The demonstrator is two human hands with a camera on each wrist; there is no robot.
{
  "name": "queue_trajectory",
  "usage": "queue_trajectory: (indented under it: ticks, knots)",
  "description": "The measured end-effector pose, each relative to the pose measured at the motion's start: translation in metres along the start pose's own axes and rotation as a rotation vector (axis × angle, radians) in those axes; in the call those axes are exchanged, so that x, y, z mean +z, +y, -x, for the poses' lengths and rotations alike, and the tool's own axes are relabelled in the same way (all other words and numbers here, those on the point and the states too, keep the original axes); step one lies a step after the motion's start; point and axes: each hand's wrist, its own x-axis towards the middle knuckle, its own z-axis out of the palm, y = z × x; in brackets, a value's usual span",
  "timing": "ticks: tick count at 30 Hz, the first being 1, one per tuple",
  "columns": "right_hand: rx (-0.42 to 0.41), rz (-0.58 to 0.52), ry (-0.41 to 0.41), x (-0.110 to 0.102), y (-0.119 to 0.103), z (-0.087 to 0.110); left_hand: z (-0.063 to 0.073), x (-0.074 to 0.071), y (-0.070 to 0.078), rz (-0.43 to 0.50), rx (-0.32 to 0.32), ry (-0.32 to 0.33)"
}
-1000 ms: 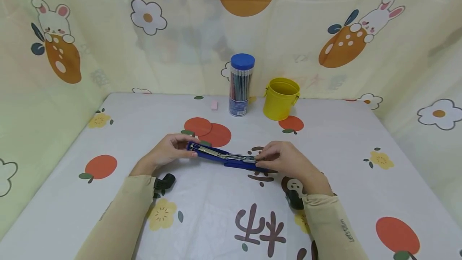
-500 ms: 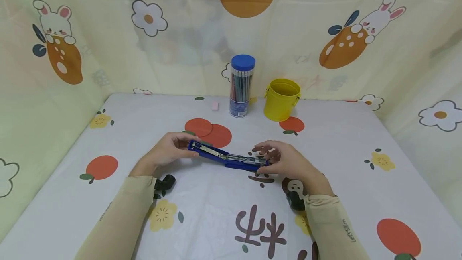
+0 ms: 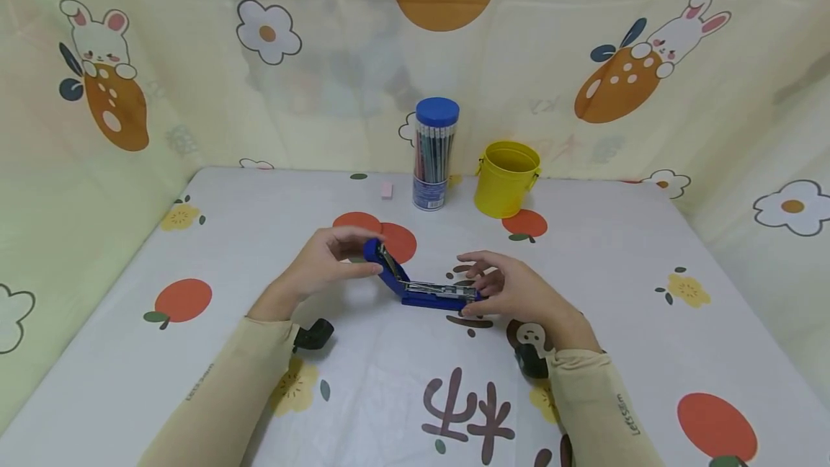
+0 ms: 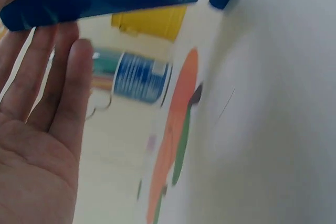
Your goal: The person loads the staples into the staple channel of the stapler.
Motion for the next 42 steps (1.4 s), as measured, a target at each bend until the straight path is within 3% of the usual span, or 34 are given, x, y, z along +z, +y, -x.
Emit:
queue_trajectory:
  ticks: [8,18,28,35,42]
  knots:
    - [0.007,-0.006,-0.005,-0.001,0.000,0.000,-0.007,0.025,-0.004,-0.041,-0.012,-0.026]
    - [-0.005,-0.040,-0.014,-0.004,0.000,0.000,-0.010,0.051,-0.006,-0.231,0.034,-0.116]
    - [-0.013,-0.092,-0.005,-0.010,0.001,0.003,-0.010,0.066,-0.001,-0.368,0.033,-0.137]
    - [-0.035,-0.125,-0.008,-0.012,0.001,0.006,-0.010,0.077,-0.002,-0.483,0.068,-0.171]
    - [-0.005,-0.104,-0.013,-0.009,0.002,0.007,-0.007,0.083,-0.002,-0.478,0.014,-0.162]
